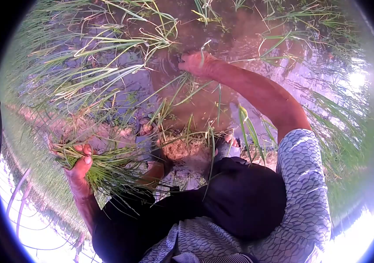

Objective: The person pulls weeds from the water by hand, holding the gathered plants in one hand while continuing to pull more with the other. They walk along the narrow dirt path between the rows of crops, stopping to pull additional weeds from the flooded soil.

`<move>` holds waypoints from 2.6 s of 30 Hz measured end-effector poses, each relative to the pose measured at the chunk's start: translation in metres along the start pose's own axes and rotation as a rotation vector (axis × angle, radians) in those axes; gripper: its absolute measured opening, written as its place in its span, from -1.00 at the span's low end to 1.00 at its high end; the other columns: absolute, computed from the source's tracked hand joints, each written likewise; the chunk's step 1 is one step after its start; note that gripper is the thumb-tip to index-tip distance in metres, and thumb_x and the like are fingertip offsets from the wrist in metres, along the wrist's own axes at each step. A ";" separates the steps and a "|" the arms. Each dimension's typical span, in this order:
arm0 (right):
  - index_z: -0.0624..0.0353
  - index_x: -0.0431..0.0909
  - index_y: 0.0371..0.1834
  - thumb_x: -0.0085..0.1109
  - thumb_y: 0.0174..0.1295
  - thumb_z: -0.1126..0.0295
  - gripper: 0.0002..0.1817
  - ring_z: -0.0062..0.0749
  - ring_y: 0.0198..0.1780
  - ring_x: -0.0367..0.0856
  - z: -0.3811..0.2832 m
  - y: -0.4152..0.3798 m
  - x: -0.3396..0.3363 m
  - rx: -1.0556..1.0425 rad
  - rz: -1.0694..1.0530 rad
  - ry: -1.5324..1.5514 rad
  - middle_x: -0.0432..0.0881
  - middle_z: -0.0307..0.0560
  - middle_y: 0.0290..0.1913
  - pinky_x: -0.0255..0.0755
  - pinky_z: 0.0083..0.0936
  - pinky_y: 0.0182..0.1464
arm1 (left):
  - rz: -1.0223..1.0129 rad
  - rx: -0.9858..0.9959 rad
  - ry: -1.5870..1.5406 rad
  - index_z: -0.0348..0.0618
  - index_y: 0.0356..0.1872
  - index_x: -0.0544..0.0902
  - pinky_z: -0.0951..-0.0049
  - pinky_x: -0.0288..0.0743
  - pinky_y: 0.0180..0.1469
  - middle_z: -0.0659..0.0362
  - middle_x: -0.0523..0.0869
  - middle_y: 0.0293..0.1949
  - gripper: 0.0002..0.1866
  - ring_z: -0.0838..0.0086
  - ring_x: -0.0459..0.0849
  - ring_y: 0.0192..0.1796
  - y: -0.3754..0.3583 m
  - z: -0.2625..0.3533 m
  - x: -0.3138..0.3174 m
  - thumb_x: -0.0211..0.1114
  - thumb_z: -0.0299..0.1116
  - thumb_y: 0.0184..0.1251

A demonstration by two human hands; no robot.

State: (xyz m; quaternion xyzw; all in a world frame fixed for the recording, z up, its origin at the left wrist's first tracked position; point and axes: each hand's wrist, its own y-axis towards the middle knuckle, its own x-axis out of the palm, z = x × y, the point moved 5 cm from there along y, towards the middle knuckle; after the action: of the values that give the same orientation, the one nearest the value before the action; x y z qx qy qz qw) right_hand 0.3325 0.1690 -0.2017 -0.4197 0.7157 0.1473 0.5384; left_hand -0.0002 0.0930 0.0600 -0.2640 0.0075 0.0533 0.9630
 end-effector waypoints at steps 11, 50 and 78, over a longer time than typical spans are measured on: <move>0.29 0.46 -0.19 0.13 -0.12 0.58 -0.67 0.21 -0.12 0.54 0.027 0.004 -0.032 0.317 0.366 0.389 0.57 0.25 -0.23 0.44 -0.08 -0.07 | -0.068 -0.034 -0.099 -0.16 -0.18 0.52 0.42 0.44 -0.26 0.21 0.56 -0.29 -0.52 0.36 0.54 -0.22 0.000 -0.008 -0.014 0.43 -0.74 -0.20; 0.27 0.50 -0.12 0.21 -0.09 0.41 -0.61 0.11 -0.01 0.54 0.107 0.018 -0.056 0.762 0.554 0.362 0.57 0.23 -0.11 0.45 -0.18 0.04 | 0.041 -0.067 -0.001 -0.18 -0.26 0.57 0.43 0.47 -0.29 0.15 0.62 -0.39 -0.60 0.39 0.60 -0.28 0.001 0.012 0.022 0.42 -0.69 -0.22; 0.17 0.61 -0.35 0.25 0.14 0.43 -0.92 -0.56 -0.56 0.44 0.248 0.065 -0.340 0.204 1.275 1.686 0.56 -0.28 -0.52 0.32 -0.64 -0.55 | -0.048 0.038 -0.038 -0.15 -0.35 0.50 0.43 0.59 -0.32 0.15 0.65 -0.49 -0.64 0.45 0.65 -0.39 0.016 -0.021 -0.005 0.32 -0.73 -0.23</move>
State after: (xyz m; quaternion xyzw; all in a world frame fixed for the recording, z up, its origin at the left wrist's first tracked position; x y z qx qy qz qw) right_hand 0.4666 0.5236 -0.0067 0.1135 0.9545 0.0031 -0.2758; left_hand -0.0064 0.0955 0.0335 -0.2446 -0.0160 0.0351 0.9689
